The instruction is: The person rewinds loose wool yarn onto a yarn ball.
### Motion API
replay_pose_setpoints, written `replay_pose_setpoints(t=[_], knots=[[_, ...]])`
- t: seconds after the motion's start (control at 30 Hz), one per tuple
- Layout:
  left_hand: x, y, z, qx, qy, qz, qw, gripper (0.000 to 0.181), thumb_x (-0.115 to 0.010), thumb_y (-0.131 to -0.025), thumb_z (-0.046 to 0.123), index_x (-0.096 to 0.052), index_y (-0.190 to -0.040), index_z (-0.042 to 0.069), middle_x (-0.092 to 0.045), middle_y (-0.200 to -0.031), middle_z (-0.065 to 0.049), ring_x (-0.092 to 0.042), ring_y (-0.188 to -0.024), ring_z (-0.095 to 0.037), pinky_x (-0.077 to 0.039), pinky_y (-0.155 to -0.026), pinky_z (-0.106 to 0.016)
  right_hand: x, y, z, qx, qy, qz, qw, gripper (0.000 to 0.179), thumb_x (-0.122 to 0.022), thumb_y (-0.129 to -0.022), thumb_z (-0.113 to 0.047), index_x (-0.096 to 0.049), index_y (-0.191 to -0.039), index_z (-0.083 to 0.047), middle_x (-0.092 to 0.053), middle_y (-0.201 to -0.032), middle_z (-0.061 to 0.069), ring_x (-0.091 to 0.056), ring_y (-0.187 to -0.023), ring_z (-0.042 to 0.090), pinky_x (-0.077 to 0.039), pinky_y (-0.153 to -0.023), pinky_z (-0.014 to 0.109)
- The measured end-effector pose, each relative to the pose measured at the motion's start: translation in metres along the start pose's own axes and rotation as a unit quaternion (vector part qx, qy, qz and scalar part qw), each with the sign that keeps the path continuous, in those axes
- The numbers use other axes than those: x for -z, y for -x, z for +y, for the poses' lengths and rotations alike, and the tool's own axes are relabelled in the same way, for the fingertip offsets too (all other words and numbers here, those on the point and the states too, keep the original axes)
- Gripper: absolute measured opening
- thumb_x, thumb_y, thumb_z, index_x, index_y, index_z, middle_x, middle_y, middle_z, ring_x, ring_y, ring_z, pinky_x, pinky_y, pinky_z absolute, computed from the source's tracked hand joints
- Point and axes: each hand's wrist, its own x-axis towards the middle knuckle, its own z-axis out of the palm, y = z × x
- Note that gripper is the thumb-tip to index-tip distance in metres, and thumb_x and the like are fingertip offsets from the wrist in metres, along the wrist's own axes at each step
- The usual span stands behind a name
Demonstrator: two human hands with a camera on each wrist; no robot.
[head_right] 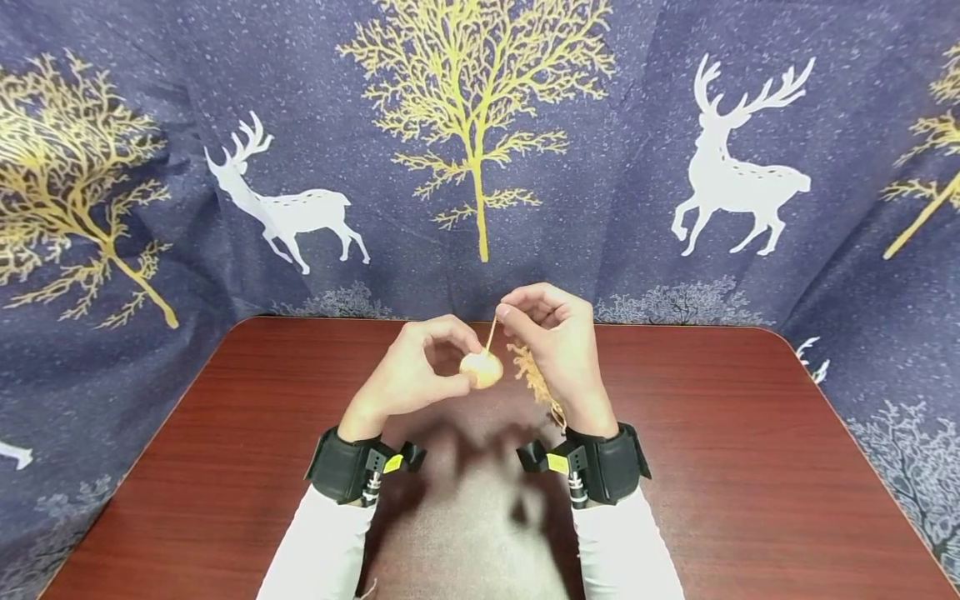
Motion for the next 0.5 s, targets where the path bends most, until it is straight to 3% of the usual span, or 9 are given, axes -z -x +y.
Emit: replay_pose_setpoints(t=[0.1,0.2,0.3,0.4,0.5], knots=[[0.002,0.001,0.004,-0.017,0.113,-0.045,0.9924,0.026,-0.076,-0.075,-0.007,-0.066,-0.099,-0.007,-0.067,-0.099,-0.013,-0.067,-0.090,-0.017,-0.062,-0.081,-0.039,0.002,-0.001,0.002,-0.014,-0.002,-0.003,0.9999,0.017,-0.068,-0.087,0.013,-0.074,-0.090,-0.002,-0.069,-0.073,0.006,-0.063,-0.060,0.013,-0.054,-0.054,0.023],[0.002,0.001,0.009,-0.033,0.225,-0.040,0.9731,0.026,-0.074,-0.076,-0.008,-0.064,-0.100,-0.012,-0.066,-0.102,-0.013,-0.066,-0.093,-0.017,-0.060,-0.083,-0.033,0.002,-0.001,0.004,-0.028,0.011,-0.022,0.9993,0.011,-0.070,-0.088,0.010,-0.073,-0.092,0.000,-0.070,-0.075,0.006,-0.064,-0.062,0.013,-0.054,-0.055,0.023],[0.001,0.000,0.012,-0.049,0.291,0.011,0.9555,0.024,-0.075,-0.076,-0.004,-0.069,-0.099,-0.002,-0.067,-0.102,-0.007,-0.065,-0.092,-0.016,-0.057,-0.081,-0.027,0.001,-0.001,0.006,-0.039,0.041,-0.045,0.9974,0.007,-0.071,-0.089,0.007,-0.072,-0.095,0.002,-0.070,-0.077,0.004,-0.063,-0.064,0.012,-0.054,-0.056,0.022],[-0.001,-0.002,0.013,-0.055,0.329,0.079,0.9395,0.028,-0.072,-0.076,-0.004,-0.074,-0.100,0.010,-0.068,-0.102,-0.004,-0.066,-0.092,-0.014,-0.056,-0.080,-0.024,-0.001,0.000,0.007,-0.043,0.078,-0.066,0.9938,0.007,-0.071,-0.089,0.006,-0.071,-0.096,0.003,-0.071,-0.079,0.004,-0.064,-0.064,0.013,-0.056,-0.057,0.023],[-0.003,-0.004,0.014,-0.046,0.369,0.133,0.9187,0.031,-0.065,-0.077,-0.009,-0.074,-0.099,0.011,-0.069,-0.104,-0.005,-0.066,-0.093,-0.014,-0.058,-0.079,-0.023,-0.003,0.001,0.006,-0.037,0.125,-0.085,0.9878,0.008,-0.072,-0.088,0.005,-0.070,-0.097,0.005,-0.070,-0.079,0.004,-0.062,-0.063,0.013,-0.055,-0.056,0.024]])
